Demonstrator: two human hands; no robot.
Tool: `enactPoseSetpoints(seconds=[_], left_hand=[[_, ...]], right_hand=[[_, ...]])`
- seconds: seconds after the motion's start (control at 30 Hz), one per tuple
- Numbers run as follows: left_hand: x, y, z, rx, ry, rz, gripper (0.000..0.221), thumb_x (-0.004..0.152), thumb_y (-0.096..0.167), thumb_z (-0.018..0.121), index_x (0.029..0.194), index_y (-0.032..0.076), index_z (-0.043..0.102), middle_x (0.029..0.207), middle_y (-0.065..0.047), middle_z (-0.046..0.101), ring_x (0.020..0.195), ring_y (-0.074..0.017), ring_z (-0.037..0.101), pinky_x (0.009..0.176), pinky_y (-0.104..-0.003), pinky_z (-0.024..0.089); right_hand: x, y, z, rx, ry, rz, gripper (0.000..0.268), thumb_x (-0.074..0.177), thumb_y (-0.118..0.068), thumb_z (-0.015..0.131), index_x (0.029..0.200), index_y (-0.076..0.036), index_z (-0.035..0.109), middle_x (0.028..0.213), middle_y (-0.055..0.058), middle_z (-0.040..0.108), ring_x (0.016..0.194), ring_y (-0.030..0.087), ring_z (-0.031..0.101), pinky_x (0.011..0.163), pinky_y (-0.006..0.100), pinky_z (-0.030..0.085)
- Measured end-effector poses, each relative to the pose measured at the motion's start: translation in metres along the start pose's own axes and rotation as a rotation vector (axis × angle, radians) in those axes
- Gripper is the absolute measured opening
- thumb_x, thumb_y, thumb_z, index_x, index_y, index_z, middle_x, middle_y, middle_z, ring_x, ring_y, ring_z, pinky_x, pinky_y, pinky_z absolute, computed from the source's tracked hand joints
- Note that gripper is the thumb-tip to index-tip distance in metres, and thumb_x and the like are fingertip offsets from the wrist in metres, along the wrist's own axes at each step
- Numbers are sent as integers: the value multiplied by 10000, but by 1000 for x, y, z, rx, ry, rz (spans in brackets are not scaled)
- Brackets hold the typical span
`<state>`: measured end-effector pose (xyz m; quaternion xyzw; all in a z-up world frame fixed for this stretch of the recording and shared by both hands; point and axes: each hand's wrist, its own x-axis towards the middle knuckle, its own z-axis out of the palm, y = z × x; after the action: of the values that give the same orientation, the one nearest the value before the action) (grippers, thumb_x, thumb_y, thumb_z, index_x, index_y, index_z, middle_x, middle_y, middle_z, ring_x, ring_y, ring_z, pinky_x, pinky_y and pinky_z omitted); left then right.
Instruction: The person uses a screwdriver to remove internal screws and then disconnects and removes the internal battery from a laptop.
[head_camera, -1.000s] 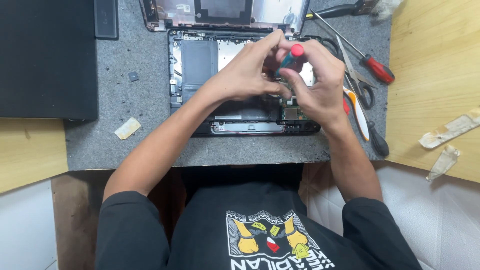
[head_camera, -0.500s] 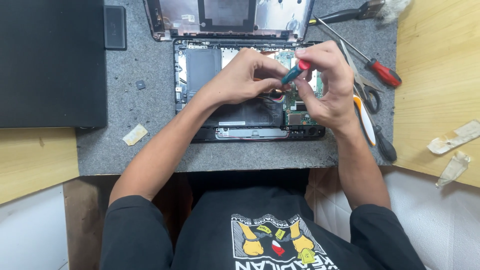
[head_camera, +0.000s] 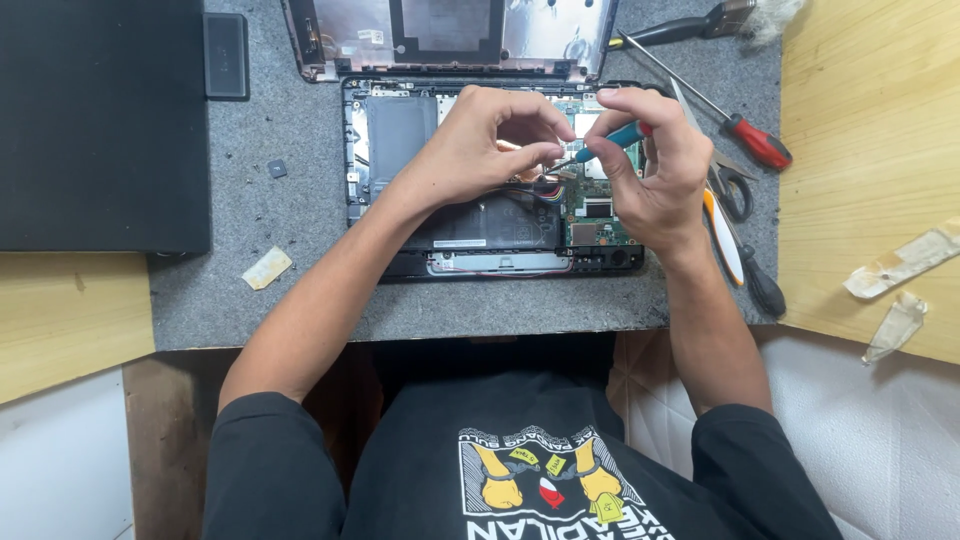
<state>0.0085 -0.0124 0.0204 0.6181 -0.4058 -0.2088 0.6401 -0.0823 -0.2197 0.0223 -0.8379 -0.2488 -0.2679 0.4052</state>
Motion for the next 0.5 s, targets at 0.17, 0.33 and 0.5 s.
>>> enactPoseSetpoints(seconds=[0.17,0.33,0.5], left_hand=[[-11,-8,-3,782,-133,-42,105,925,155,703,967,144,799,888,-46,735,893,-284,653,751,-448,488],[-9,-9,5,840,-182,-127,113,942,206,721,947,157,822,824,-70,668,899,-311,605,686,-482,488],[-6,-10,15,881,-139,-155,165,906,303,798,911,139,823,807,-59,724,890,-288,595,710,-457,492]], right_hand=[[-2,2,-4,-30,25,55,261,1114,-2,675,1331,1,531,959,142,681,776,182,577,673,298,389],[0,-5,-2,-62,16,107,237,1103,-1,696,1302,-3,567,965,121,697,709,151,472,684,289,372],[2,-5,-2,-77,2,117,243,1084,28,714,1287,10,581,967,121,698,673,140,450,624,280,357]])
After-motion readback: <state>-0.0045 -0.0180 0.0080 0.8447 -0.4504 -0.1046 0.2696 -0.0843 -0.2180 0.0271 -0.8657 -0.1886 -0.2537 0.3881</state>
